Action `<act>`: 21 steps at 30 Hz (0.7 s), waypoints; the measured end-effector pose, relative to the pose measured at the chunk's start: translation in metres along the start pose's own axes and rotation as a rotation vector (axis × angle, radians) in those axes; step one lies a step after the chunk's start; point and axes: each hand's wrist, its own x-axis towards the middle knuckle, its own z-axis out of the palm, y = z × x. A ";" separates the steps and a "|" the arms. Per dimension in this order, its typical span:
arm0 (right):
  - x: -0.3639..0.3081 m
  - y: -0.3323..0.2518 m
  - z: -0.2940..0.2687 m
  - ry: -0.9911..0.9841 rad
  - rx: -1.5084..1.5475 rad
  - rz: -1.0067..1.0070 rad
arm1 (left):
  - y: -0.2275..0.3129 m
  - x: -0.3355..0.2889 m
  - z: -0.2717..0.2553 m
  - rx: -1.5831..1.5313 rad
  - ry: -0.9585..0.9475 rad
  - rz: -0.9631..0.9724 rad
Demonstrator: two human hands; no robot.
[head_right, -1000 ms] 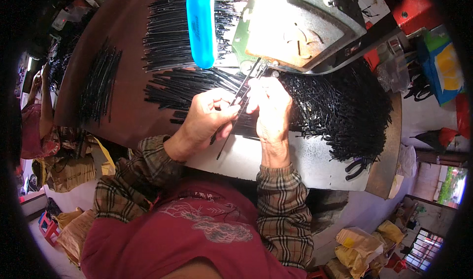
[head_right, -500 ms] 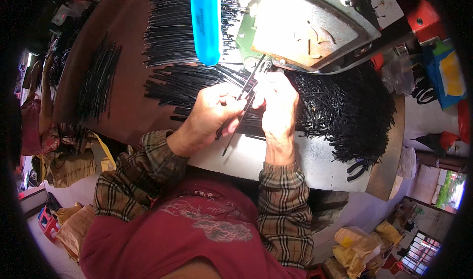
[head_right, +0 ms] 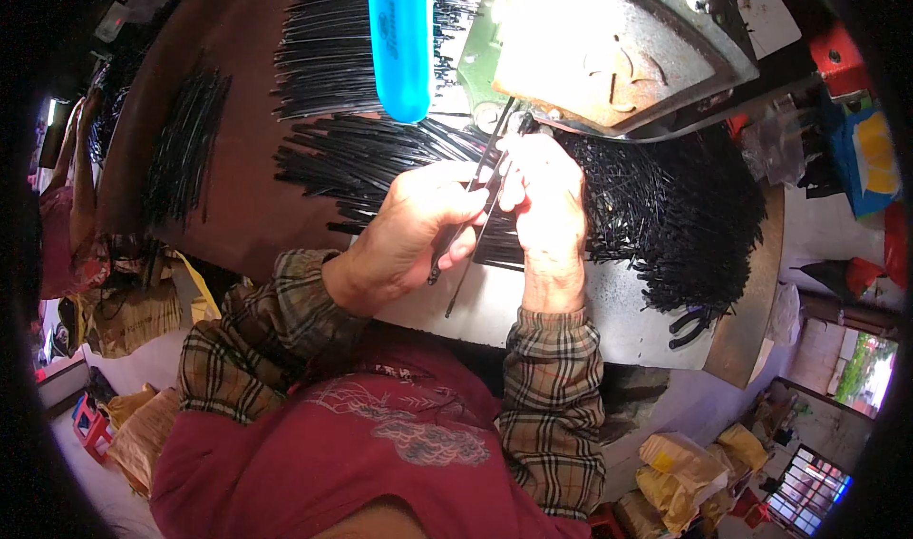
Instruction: The person aligns small black rods by hand, then inserts them into a machine press for crimping or assembly.
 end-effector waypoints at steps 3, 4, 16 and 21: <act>0.000 -0.001 0.005 0.017 -0.033 -0.015 | -0.003 0.001 -0.004 -0.006 -0.025 0.006; 0.000 -0.001 0.006 0.028 -0.032 -0.022 | -0.003 0.002 -0.003 -0.005 -0.027 0.004; -0.005 -0.007 0.014 0.140 0.004 0.035 | -0.005 0.003 -0.006 0.094 -0.024 0.023; -0.009 0.004 0.010 0.090 -0.079 -0.183 | -0.004 -0.002 -0.013 0.252 0.100 0.010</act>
